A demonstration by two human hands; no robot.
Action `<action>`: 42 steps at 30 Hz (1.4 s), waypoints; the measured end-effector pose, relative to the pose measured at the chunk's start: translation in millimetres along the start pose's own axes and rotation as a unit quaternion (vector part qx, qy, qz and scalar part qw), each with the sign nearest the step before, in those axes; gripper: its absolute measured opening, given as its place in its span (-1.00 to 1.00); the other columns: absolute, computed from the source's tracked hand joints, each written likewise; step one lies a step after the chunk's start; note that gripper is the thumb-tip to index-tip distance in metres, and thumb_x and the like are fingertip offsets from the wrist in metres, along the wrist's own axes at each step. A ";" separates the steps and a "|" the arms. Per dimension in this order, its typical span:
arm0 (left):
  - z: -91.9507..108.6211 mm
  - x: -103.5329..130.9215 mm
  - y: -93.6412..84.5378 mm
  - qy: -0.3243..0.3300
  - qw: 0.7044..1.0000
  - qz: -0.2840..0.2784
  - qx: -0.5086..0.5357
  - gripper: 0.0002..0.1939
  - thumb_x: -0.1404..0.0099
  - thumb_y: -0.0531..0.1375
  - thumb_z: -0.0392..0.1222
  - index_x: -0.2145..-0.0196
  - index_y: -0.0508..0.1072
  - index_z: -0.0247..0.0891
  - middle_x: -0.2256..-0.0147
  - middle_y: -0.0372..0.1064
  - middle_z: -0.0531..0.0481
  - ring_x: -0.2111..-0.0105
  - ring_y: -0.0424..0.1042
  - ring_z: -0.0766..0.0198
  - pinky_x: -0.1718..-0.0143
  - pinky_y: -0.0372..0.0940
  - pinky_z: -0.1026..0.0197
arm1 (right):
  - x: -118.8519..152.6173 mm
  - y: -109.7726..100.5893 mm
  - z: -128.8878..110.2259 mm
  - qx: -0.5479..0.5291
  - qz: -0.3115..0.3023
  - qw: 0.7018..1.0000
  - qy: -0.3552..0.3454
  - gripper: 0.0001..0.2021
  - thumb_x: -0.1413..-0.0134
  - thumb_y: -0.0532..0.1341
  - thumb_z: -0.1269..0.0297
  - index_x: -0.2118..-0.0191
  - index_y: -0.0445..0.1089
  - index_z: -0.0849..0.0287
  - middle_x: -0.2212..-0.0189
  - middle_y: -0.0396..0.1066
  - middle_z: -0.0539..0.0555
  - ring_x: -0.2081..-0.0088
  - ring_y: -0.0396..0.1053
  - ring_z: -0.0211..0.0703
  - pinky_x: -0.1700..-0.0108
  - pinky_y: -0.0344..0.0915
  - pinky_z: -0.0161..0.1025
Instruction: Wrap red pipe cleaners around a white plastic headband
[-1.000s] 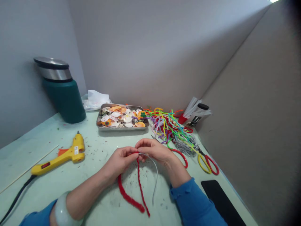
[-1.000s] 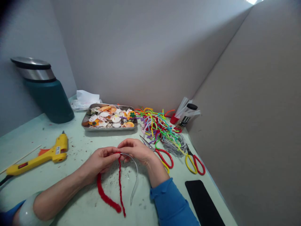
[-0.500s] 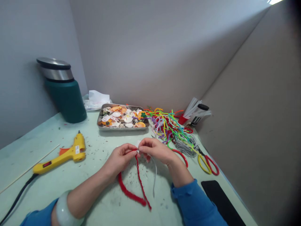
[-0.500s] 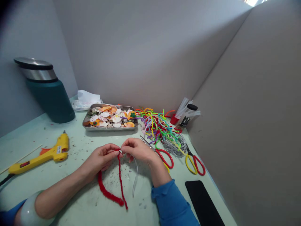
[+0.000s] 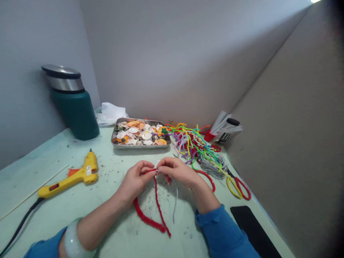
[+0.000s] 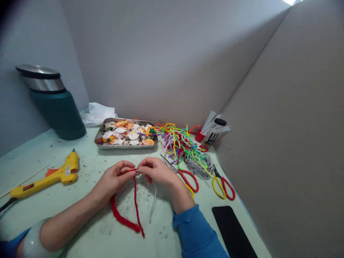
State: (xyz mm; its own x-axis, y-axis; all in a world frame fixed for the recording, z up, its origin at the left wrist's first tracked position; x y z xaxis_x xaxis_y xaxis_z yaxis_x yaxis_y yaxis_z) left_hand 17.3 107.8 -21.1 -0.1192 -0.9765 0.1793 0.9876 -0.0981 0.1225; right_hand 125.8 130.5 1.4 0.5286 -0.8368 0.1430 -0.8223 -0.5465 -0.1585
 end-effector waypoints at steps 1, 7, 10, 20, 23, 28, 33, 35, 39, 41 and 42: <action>-0.6 -0.3 -0.4 0.001 1.000 0.001 0.006 -0.69 -0.04 0.28 -0.11 0.31 0.29 -0.27 0.53 0.38 0.14 0.76 -0.05 0.59 0.72 -0.17 0.40 | 0.0 1.1 -0.8 -0.001 -0.005 1.000 -0.002 -0.83 0.00 0.21 0.23 0.32 0.38 0.23 0.49 0.35 -0.01 0.61 0.17 -0.39 0.60 0.15 -0.40; -5.0 -3.3 1.2 0.002 1.000 -0.014 0.018 -0.69 -0.05 0.27 -0.11 0.32 0.25 -0.24 0.55 0.36 0.19 0.77 -0.06 0.60 0.71 -0.15 0.42 | 0.2 2.8 -3.2 0.026 -0.015 0.999 -0.020 -0.87 -0.01 0.20 0.27 0.31 0.37 0.21 0.55 0.27 -0.06 0.59 0.16 -0.37 0.57 0.10 -0.39; -4.7 -3.5 2.9 0.012 1.000 -0.022 0.010 -0.72 -0.05 0.27 -0.13 0.33 0.26 -0.25 0.56 0.32 0.21 0.77 -0.06 0.60 0.71 -0.14 0.42 | 0.5 4.1 -4.1 0.041 -0.021 0.999 -0.028 -0.88 0.00 0.20 0.27 0.33 0.34 0.21 0.56 0.23 -0.08 0.58 0.13 -0.37 0.57 0.08 -0.39; 1.4 -1.4 5.1 0.040 0.998 -0.030 -0.024 -0.76 -0.04 0.26 -0.15 0.35 0.33 -0.27 0.48 0.34 0.13 0.73 0.04 0.56 0.71 -0.09 0.40 | -0.2 1.6 -7.9 0.101 0.011 0.994 -0.039 -0.94 0.04 0.16 0.36 0.42 0.32 0.23 0.58 0.19 -0.10 0.53 0.10 -0.36 0.50 0.03 -0.40; 0.2 -1.5 4.4 0.032 0.999 -0.025 -0.022 -0.75 -0.03 0.27 -0.16 0.35 0.33 -0.28 0.47 0.34 0.12 0.74 0.01 0.57 0.72 -0.12 0.40 | -1.2 0.1 -6.4 0.123 0.023 0.992 -0.032 -0.96 0.06 0.15 0.37 0.44 0.31 0.22 0.60 0.17 -0.11 0.54 0.09 -0.36 0.51 0.02 -0.40; -4.7 -0.6 8.6 -0.005 0.999 -0.046 -0.007 -0.73 -0.04 0.25 -0.12 0.31 0.35 -0.30 0.54 0.30 0.14 0.76 -0.05 0.58 0.74 -0.17 0.40 | -1.3 -0.1 -10.1 0.173 0.045 0.982 -0.060 -0.96 0.05 0.14 0.38 0.44 0.30 0.22 0.59 0.18 -0.10 0.52 0.10 -0.36 0.50 0.02 -0.40; -11.8 -0.2 9.7 -0.038 0.997 -0.058 -0.021 -0.70 -0.04 0.24 -0.06 0.34 0.39 -0.34 0.64 0.18 0.18 0.76 -0.08 0.55 0.76 -0.20 0.39 | 0.9 1.4 -18.4 0.220 0.069 0.968 -0.102 -0.96 0.04 0.16 0.38 0.44 0.32 0.22 0.55 0.22 -0.08 0.50 0.14 -0.35 0.48 0.05 -0.41; -11.6 -1.0 8.3 -0.032 0.998 -0.057 -0.017 -0.71 -0.05 0.24 -0.04 0.35 0.38 -0.32 0.65 0.15 0.20 0.76 -0.08 0.55 0.76 -0.20 0.40 | 1.0 1.4 -19.4 0.200 0.069 0.972 -0.100 -0.92 0.00 0.16 0.33 0.42 0.33 0.22 0.54 0.24 -0.08 0.49 0.15 -0.35 0.47 0.07 -0.40; -8.3 -2.6 2.2 -0.015 0.999 -0.036 -0.008 -0.74 -0.09 0.22 -0.04 0.34 0.36 -0.27 0.67 0.04 0.24 0.75 -0.10 0.53 0.75 -0.18 0.40 | -0.4 -0.8 -13.7 0.142 0.062 0.985 -0.071 -0.82 -0.03 0.18 0.19 0.38 0.31 0.22 0.57 0.23 -0.09 0.54 0.14 -0.37 0.51 0.08 -0.41; -7.2 -2.9 -2.4 -0.014 1.000 -0.013 -0.007 -0.75 -0.09 0.22 -0.05 0.34 0.35 -0.26 0.67 0.03 0.24 0.74 -0.09 0.52 0.74 -0.18 0.40 | -1.8 -0.7 -6.4 0.116 0.050 0.991 -0.047 -0.78 -0.04 0.19 0.13 0.37 0.29 0.21 0.61 0.20 -0.11 0.60 0.12 -0.38 0.57 0.06 -0.41; -6.6 -3.0 -4.2 -0.014 1.000 -0.005 -0.006 -0.75 -0.09 0.23 -0.06 0.33 0.35 -0.26 0.67 0.04 0.24 0.74 -0.08 0.52 0.74 -0.18 0.40 | -2.4 -0.3 -3.3 0.104 0.044 0.993 -0.039 -0.78 -0.04 0.19 0.12 0.37 0.28 0.20 0.63 0.18 -0.12 0.62 0.12 -0.38 0.59 0.05 -0.41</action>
Point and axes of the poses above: each hand's wrist, its own x-axis away from the middle knuckle, its own y-axis out of the palm, z = x × y, the point moved 9 cm from there along -x, towards the middle knuckle
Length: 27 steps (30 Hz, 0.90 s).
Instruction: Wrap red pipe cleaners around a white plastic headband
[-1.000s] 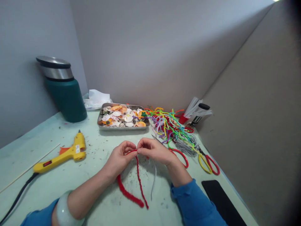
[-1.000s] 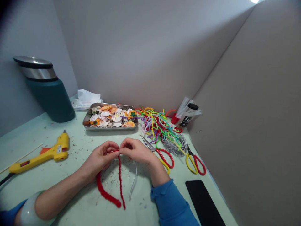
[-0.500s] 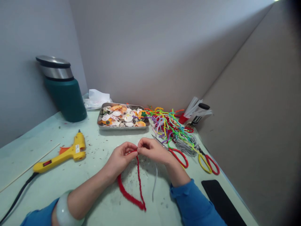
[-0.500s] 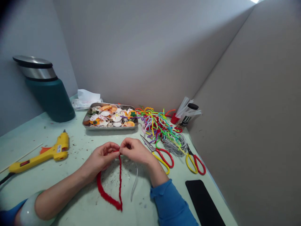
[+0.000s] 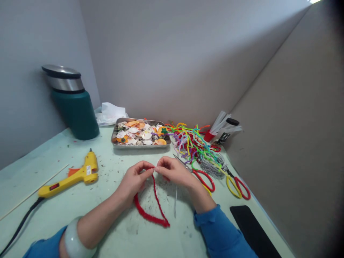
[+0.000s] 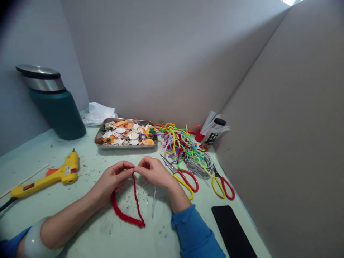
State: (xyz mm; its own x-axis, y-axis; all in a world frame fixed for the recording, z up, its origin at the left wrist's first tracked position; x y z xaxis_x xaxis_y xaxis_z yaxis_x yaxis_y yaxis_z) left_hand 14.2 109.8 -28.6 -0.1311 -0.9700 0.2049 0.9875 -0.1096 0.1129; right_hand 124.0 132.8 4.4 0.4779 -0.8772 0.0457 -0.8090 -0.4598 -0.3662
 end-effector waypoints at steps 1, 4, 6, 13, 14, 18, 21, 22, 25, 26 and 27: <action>0.6 0.0 -1.2 0.002 1.000 0.006 0.001 -0.74 -0.08 0.24 -0.06 0.33 0.35 -0.26 0.67 0.05 0.24 0.75 -0.08 0.52 0.74 -0.18 0.40 | -0.2 1.0 1.9 -0.011 -0.005 1.000 0.005 -0.78 -0.04 0.18 0.12 0.37 0.27 0.20 0.63 0.17 -0.13 0.63 0.11 -0.38 0.60 0.04 -0.41; 2.8 -0.1 -3.1 0.013 1.000 0.015 0.000 -0.73 -0.06 0.25 -0.05 0.33 0.36 -0.26 0.67 0.08 0.23 0.75 -0.08 0.52 0.75 -0.17 0.40 | -0.1 2.5 1.7 -0.031 -0.007 0.999 0.012 -0.81 -0.04 0.18 0.16 0.38 0.27 0.19 0.63 0.17 -0.13 0.64 0.10 -0.39 0.61 0.04 -0.41; 3.9 -0.4 -3.3 0.019 1.000 0.016 -0.006 -0.72 -0.06 0.25 -0.04 0.33 0.37 -0.28 0.68 0.10 0.23 0.76 -0.07 0.52 0.75 -0.16 0.40 | 0.7 1.5 -2.4 -0.032 0.002 0.999 0.010 -0.84 -0.03 0.19 0.21 0.39 0.29 0.20 0.62 0.18 -0.12 0.63 0.09 -0.40 0.60 0.04 -0.42; 5.2 -0.6 -4.5 0.015 0.999 0.030 0.001 -0.65 0.00 0.29 -0.04 0.32 0.39 -0.32 0.67 0.17 0.20 0.77 -0.04 0.53 0.75 -0.15 0.40 | 2.7 1.4 -8.1 -0.042 0.014 0.999 0.010 -0.90 -0.01 0.17 0.30 0.40 0.31 0.22 0.61 0.18 -0.11 0.61 0.08 -0.40 0.61 0.01 -0.43; 5.5 -0.4 -4.6 0.016 0.999 0.032 0.008 -0.65 0.00 0.30 -0.05 0.32 0.38 -0.32 0.66 0.17 0.20 0.76 -0.03 0.53 0.75 -0.15 0.40 | 2.5 1.7 -7.7 -0.046 0.013 0.999 0.011 -0.91 -0.01 0.17 0.30 0.40 0.31 0.22 0.62 0.17 -0.11 0.62 0.07 -0.40 0.62 0.01 -0.43; 7.0 0.8 -3.3 0.020 0.999 0.023 0.022 -0.66 0.01 0.30 -0.06 0.32 0.38 -0.32 0.66 0.17 0.20 0.75 -0.02 0.54 0.75 -0.14 0.41 | 2.0 3.1 -7.1 -0.066 0.009 0.998 0.013 -0.91 -0.01 0.16 0.30 0.39 0.30 0.22 0.62 0.16 -0.12 0.63 0.08 -0.40 0.62 0.02 -0.43; 7.9 1.2 -2.8 0.025 0.999 0.017 0.016 -0.68 -0.02 0.29 -0.06 0.32 0.38 -0.31 0.68 0.13 0.22 0.75 -0.04 0.53 0.75 -0.14 0.42 | 1.9 3.2 -7.1 -0.070 0.010 0.997 0.013 -0.92 0.00 0.16 0.31 0.40 0.30 0.21 0.65 0.15 -0.13 0.63 0.08 -0.39 0.62 0.01 -0.43; 8.1 1.2 -2.7 0.027 0.999 0.015 0.013 -0.69 -0.03 0.28 -0.06 0.33 0.38 -0.31 0.69 0.12 0.22 0.75 -0.04 0.53 0.75 -0.14 0.41 | 1.7 3.1 -7.5 -0.072 0.010 0.997 0.009 -0.92 0.00 0.16 0.31 0.40 0.30 0.21 0.65 0.15 -0.13 0.63 0.08 -0.40 0.62 0.00 -0.43; 8.8 1.1 -3.0 0.033 0.999 0.016 0.004 -0.72 -0.05 0.27 -0.06 0.34 0.38 -0.29 0.69 0.13 0.22 0.76 -0.04 0.52 0.75 -0.13 0.41 | 1.0 2.7 -7.8 -0.082 0.011 0.997 -0.005 -0.92 0.01 0.18 0.31 0.40 0.31 0.22 0.61 0.19 -0.12 0.60 0.09 -0.40 0.59 0.02 -0.42; 8.7 1.0 -3.4 0.033 0.999 0.018 0.001 -0.72 -0.05 0.27 -0.06 0.34 0.38 -0.29 0.69 0.13 0.22 0.76 -0.04 0.52 0.75 -0.13 0.41 | 0.7 2.7 -7.1 -0.085 0.011 0.996 -0.006 -0.91 0.01 0.18 0.31 0.40 0.31 0.22 0.60 0.20 -0.11 0.59 0.10 -0.39 0.57 0.03 -0.42; 8.6 1.0 -3.8 0.033 0.999 0.021 -0.001 -0.72 -0.04 0.27 -0.06 0.35 0.38 -0.28 0.69 0.13 0.22 0.76 -0.04 0.52 0.75 -0.13 0.41 | 0.5 2.9 -6.1 -0.088 0.011 0.996 -0.005 -0.91 0.01 0.19 0.31 0.39 0.32 0.22 0.59 0.21 -0.10 0.58 0.11 -0.39 0.56 0.04 -0.41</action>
Point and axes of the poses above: each hand's wrist, its own x-axis away from the middle knuckle, its own y-axis out of the palm, z = x × y, the point moved 9 cm from there along -x, towards the middle knuckle
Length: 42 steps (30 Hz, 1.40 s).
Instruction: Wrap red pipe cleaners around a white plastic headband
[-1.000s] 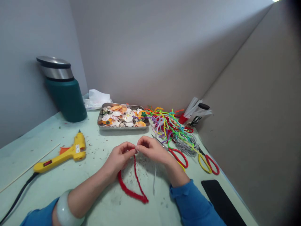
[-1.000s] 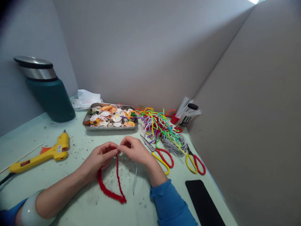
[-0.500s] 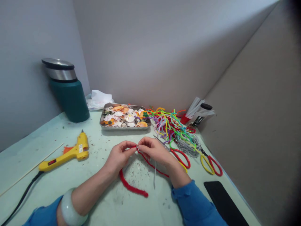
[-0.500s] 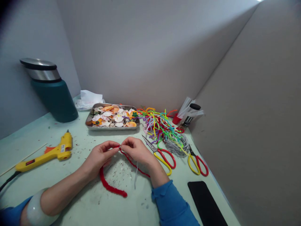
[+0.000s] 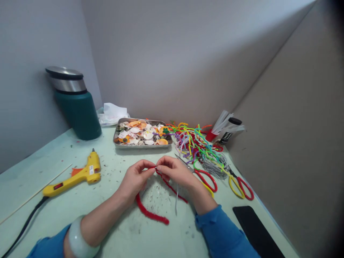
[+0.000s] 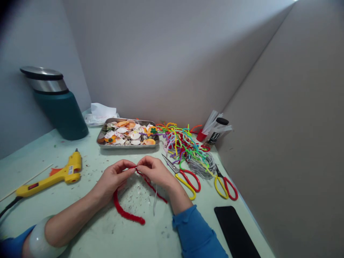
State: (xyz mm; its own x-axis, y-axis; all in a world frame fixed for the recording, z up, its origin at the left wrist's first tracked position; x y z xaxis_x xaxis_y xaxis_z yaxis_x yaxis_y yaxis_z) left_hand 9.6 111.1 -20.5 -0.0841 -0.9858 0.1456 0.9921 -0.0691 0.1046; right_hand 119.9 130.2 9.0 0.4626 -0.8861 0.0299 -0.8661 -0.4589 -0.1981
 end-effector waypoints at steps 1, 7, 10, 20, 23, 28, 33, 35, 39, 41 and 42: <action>-0.2 -0.1 -0.1 -0.001 1.000 0.002 -0.001 -0.72 -0.04 0.27 -0.05 0.35 0.37 -0.28 0.70 0.12 0.22 0.76 -0.04 0.52 0.75 -0.14 0.41 | -0.1 0.3 1.2 -0.004 -0.002 1.000 0.003 -0.90 0.01 0.19 0.30 0.38 0.32 0.22 0.58 0.21 -0.10 0.58 0.11 -0.39 0.56 0.05 -0.41; -0.2 0.7 0.6 -0.017 1.000 0.008 0.006 -0.69 0.01 0.29 -0.06 0.36 0.38 -0.28 0.70 0.14 0.23 0.78 -0.05 0.53 0.75 -0.16 0.40 | -0.4 2.8 3.3 -0.033 -0.013 0.999 0.001 -0.88 0.03 0.22 0.29 0.35 0.32 0.21 0.57 0.23 -0.10 0.58 0.12 -0.39 0.55 0.06 -0.41; 1.9 1.6 1.7 -0.016 1.000 0.002 0.023 -0.68 0.03 0.30 -0.04 0.36 0.37 -0.28 0.70 0.15 0.22 0.78 -0.04 0.52 0.74 -0.16 0.40 | -1.2 2.0 6.0 -0.077 -0.018 0.997 0.001 -0.81 -0.03 0.20 0.18 0.36 0.31 0.22 0.58 0.25 -0.08 0.57 0.18 -0.37 0.52 0.12 -0.40; 5.9 5.4 9.0 -0.011 0.998 -0.053 0.037 -0.72 -0.05 0.28 -0.08 0.32 0.38 -0.29 0.62 0.27 0.15 0.73 -0.05 0.54 0.71 -0.17 0.39 | 1.1 4.8 25.5 -0.167 -0.080 0.982 0.046 -0.74 0.04 0.28 0.13 0.31 0.35 0.22 0.49 0.42 0.00 0.70 0.01 -0.47 0.65 -0.03 -0.42; 4.5 5.1 11.1 -0.009 0.997 -0.069 0.040 -0.72 -0.06 0.27 -0.07 0.31 0.39 -0.29 0.58 0.30 0.12 0.72 -0.05 0.54 0.69 -0.17 0.38 | 0.4 3.8 24.2 -0.154 -0.069 0.985 0.039 -0.69 0.14 0.35 0.12 0.35 0.34 0.23 0.50 0.42 0.00 0.68 0.01 -0.48 0.65 -0.11 -0.44; 3.2 3.4 10.3 0.003 0.996 -0.074 0.053 -0.72 -0.07 0.27 -0.07 0.31 0.39 -0.27 0.58 0.23 0.15 0.69 -0.02 0.52 0.67 -0.14 0.38 | -2.6 -0.6 20.1 -0.130 -0.030 0.991 0.012 -0.68 0.17 0.36 0.11 0.38 0.33 0.22 0.53 0.39 -0.04 0.67 0.03 -0.47 0.63 -0.10 -0.44; 3.4 3.7 11.9 0.001 0.995 -0.079 0.055 -0.74 -0.09 0.27 -0.08 0.31 0.37 -0.26 0.60 0.14 0.19 0.68 -0.06 0.52 0.67 -0.17 0.38 | -3.8 -4.1 14.1 -0.101 -0.010 0.994 -0.030 -0.74 0.13 0.34 0.12 0.40 0.37 0.21 0.52 0.39 -0.02 0.55 0.22 -0.37 0.49 0.12 -0.39; 3.7 4.6 12.2 -0.001 0.995 -0.081 0.059 -0.75 -0.09 0.27 -0.09 0.33 0.37 -0.26 0.63 0.10 0.21 0.69 -0.07 0.52 0.67 -0.18 0.38 | -3.6 -6.3 10.5 -0.088 -0.001 0.994 -0.058 -0.77 0.12 0.33 0.15 0.41 0.39 0.21 0.50 0.40 -0.02 0.47 0.29 -0.32 0.39 0.19 -0.34; 2.3 5.5 13.3 -0.008 0.992 -0.096 0.079 -0.79 -0.10 0.26 -0.11 0.34 0.36 -0.25 0.68 0.02 0.24 0.70 -0.10 0.52 0.69 -0.22 0.38 | -2.9 -8.2 7.9 -0.060 0.011 0.995 -0.079 -0.81 0.10 0.32 0.19 0.42 0.42 0.21 0.49 0.39 -0.03 0.45 0.29 -0.31 0.34 0.20 -0.33; 1.0 5.0 14.2 -0.009 0.990 -0.106 0.090 -0.82 -0.14 0.23 -0.13 0.34 0.36 -0.25 0.70 -0.02 0.24 0.71 -0.11 0.51 0.69 -0.23 0.37 | -2.1 -8.7 6.8 -0.046 0.017 0.996 -0.080 -0.81 0.09 0.32 0.19 0.42 0.43 0.21 0.48 0.39 -0.02 0.44 0.30 -0.30 0.34 0.20 -0.32; 0.3 4.6 14.4 -0.010 0.990 -0.108 0.094 -0.83 -0.16 0.22 -0.12 0.34 0.36 -0.25 0.71 -0.03 0.24 0.71 -0.11 0.51 0.69 -0.23 0.37 | -1.6 -8.6 5.7 -0.041 0.018 0.996 -0.082 -0.81 0.08 0.31 0.18 0.41 0.43 0.21 0.48 0.39 -0.01 0.43 0.30 -0.28 0.33 0.21 -0.32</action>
Point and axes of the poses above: each hand's wrist, its own x-axis away from the middle knuckle, its own y-axis out of the palm, z = x × y, the point moved 9 cm from there along -x, towards the middle knuckle
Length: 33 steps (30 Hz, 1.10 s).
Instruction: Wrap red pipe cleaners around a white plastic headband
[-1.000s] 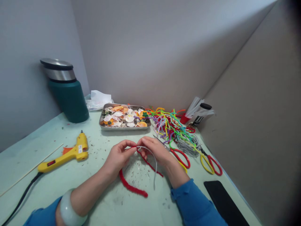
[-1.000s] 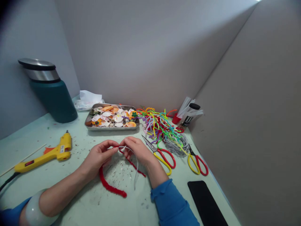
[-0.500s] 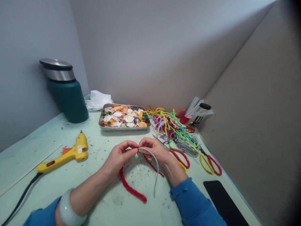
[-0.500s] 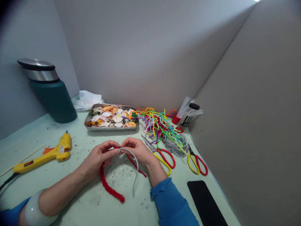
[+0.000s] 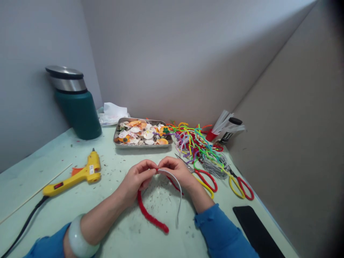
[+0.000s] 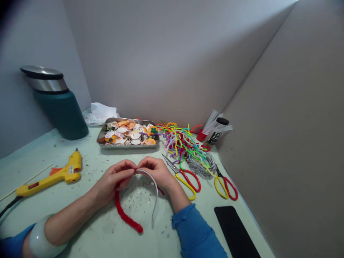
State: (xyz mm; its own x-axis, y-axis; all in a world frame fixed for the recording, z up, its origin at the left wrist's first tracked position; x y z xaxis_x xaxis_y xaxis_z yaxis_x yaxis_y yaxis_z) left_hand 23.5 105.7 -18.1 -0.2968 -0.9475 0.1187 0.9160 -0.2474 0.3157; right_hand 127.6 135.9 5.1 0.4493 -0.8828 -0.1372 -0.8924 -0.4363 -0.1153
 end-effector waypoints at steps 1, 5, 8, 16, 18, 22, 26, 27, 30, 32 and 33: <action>-0.7 -0.5 -0.1 -0.001 1.000 -0.002 0.002 -0.84 -0.18 0.20 -0.12 0.35 0.35 -0.26 0.72 -0.05 0.24 0.71 -0.12 0.51 0.69 -0.23 0.36 | 0.3 0.4 -1.4 0.005 0.000 1.000 -0.003 -0.81 0.08 0.31 0.18 0.41 0.44 0.21 0.48 0.40 0.00 0.42 0.31 -0.27 0.32 0.21 -0.31; -2.7 -1.8 0.2 -0.007 1.000 -0.005 0.011 -0.82 -0.18 0.20 -0.11 0.40 0.31 -0.27 0.67 0.08 0.21 0.72 -0.11 0.54 0.71 -0.25 0.36 | 0.5 1.5 -6.0 0.025 -0.004 0.999 -0.021 -0.82 0.06 0.30 0.19 0.41 0.45 0.21 0.47 0.41 0.01 0.40 0.32 -0.25 0.29 0.23 -0.29; -4.7 -2.2 2.2 -0.021 0.999 -0.016 0.024 -0.81 -0.15 0.23 -0.14 0.39 0.28 -0.26 0.65 0.08 0.23 0.73 -0.13 0.56 0.72 -0.28 0.37 | -0.3 0.6 -5.8 0.035 0.001 0.999 -0.032 -0.81 0.07 0.31 0.18 0.42 0.45 0.21 0.48 0.40 0.00 0.41 0.32 -0.26 0.31 0.23 -0.30; -5.1 -1.5 3.2 -0.027 0.999 -0.024 0.041 -0.82 -0.14 0.23 -0.18 0.38 0.27 -0.23 0.69 -0.10 0.28 0.73 -0.22 0.54 0.72 -0.31 0.38 | -2.9 0.0 1.9 0.030 -0.001 0.999 -0.030 -0.77 0.08 0.31 0.14 0.39 0.45 0.22 0.47 0.38 0.00 0.45 0.26 -0.30 0.38 0.18 -0.33; -3.9 -0.7 4.1 -0.025 0.998 -0.022 0.049 -0.83 -0.15 0.23 -0.18 0.37 0.27 -0.23 0.70 -0.11 0.28 0.72 -0.23 0.53 0.72 -0.31 0.38 | -3.4 -1.3 6.3 0.013 0.001 1.000 -0.026 -0.78 0.09 0.32 0.14 0.39 0.44 0.22 0.46 0.37 -0.01 0.46 0.25 -0.32 0.40 0.16 -0.34; -2.2 0.3 4.8 -0.026 0.998 -0.014 0.048 -0.83 -0.15 0.23 -0.17 0.34 0.31 -0.26 0.70 -0.13 0.28 0.72 -0.24 0.54 0.72 -0.30 0.38 | -3.5 -2.0 19.9 -0.024 0.002 1.000 0.018 -0.76 0.12 0.34 0.15 0.39 0.42 0.23 0.54 0.32 -0.06 0.56 0.15 -0.39 0.50 0.06 -0.39; -1.0 0.5 4.6 -0.017 0.999 -0.013 0.041 -0.81 -0.14 0.24 -0.14 0.35 0.34 -0.28 0.71 -0.13 0.28 0.72 -0.23 0.54 0.72 -0.29 0.39 | -0.7 1.8 22.0 -0.055 -0.006 0.997 0.053 -0.75 0.15 0.36 0.16 0.42 0.41 0.24 0.61 0.28 -0.09 0.60 0.11 -0.42 0.54 0.03 -0.41; -0.8 0.5 4.5 -0.014 0.999 -0.012 0.038 -0.81 -0.14 0.24 -0.13 0.35 0.34 -0.28 0.71 -0.12 0.28 0.72 -0.23 0.54 0.72 -0.28 0.39 | 0.2 3.5 21.2 -0.066 -0.011 0.996 0.059 -0.75 0.15 0.36 0.16 0.42 0.41 0.25 0.62 0.28 -0.09 0.61 0.12 -0.43 0.54 0.03 -0.41; -0.5 0.4 4.5 -0.008 1.000 -0.008 0.028 -0.80 -0.14 0.24 -0.12 0.35 0.35 -0.28 0.73 -0.10 0.27 0.73 -0.21 0.54 0.72 -0.26 0.40 | 2.5 9.9 21.6 -0.103 -0.037 0.991 0.079 -0.74 0.16 0.37 0.18 0.41 0.41 0.26 0.64 0.29 -0.09 0.63 0.15 -0.43 0.57 0.04 -0.43; 0.0 0.0 4.4 -0.003 1.000 -0.001 0.021 -0.80 -0.14 0.24 -0.12 0.36 0.35 -0.29 0.73 -0.08 0.27 0.73 -0.20 0.55 0.72 -0.25 0.40 | 3.6 14.1 25.8 -0.133 -0.058 0.985 0.094 -0.74 0.17 0.38 0.18 0.40 0.41 0.26 0.63 0.31 -0.08 0.63 0.19 -0.41 0.58 0.09 -0.43; 0.5 -0.4 4.4 -0.001 1.000 0.002 0.018 -0.80 -0.14 0.24 -0.12 0.36 0.35 -0.29 0.74 -0.07 0.27 0.73 -0.19 0.55 0.72 -0.25 0.40 | 4.0 15.8 28.5 -0.149 -0.067 0.982 0.100 -0.73 0.18 0.38 0.18 0.39 0.40 0.25 0.63 0.33 -0.07 0.63 0.22 -0.39 0.58 0.13 -0.42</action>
State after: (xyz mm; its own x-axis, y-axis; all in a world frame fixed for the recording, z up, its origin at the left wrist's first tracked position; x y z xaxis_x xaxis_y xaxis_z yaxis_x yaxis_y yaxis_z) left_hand 27.5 105.0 -16.3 -0.2939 -0.9481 0.1213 0.9068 -0.2364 0.3491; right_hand 116.6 130.5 -25.3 0.5732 -0.8173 0.0582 -0.8117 -0.5567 0.1768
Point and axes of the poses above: each hand's wrist, its own x-axis away from the middle knuckle, its own y-axis out of the palm, z = x × y, the point moved 9 cm from there along -x, towards the middle knuckle
